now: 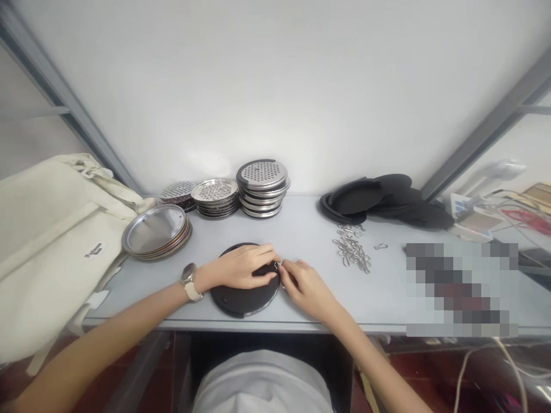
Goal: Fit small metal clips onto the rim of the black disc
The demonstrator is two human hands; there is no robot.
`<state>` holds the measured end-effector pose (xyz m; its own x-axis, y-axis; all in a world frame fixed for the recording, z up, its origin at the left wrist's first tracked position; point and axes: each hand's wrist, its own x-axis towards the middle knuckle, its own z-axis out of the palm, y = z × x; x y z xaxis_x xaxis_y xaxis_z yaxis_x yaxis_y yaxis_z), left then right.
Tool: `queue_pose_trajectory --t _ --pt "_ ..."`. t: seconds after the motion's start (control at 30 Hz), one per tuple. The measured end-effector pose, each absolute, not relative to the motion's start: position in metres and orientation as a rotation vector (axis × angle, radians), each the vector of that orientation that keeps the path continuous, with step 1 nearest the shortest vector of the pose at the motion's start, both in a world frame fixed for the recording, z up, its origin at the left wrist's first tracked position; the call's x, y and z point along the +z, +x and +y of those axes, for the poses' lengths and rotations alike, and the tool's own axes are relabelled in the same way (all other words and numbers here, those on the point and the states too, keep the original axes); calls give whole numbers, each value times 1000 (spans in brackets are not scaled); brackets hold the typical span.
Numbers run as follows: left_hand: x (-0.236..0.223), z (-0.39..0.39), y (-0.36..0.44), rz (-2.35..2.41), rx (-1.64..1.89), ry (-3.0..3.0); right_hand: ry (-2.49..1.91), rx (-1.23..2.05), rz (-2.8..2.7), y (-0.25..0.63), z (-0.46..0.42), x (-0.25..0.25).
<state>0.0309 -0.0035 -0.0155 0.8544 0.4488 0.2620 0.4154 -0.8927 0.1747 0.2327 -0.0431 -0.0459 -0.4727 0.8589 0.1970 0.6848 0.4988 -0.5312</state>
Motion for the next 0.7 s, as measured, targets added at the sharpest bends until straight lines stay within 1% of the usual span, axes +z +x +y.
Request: queue_pose_trajectory --t 0.7 --pt "-11 -5 31 678 416 2898 -1232 535 -2311 233 -46 -43"
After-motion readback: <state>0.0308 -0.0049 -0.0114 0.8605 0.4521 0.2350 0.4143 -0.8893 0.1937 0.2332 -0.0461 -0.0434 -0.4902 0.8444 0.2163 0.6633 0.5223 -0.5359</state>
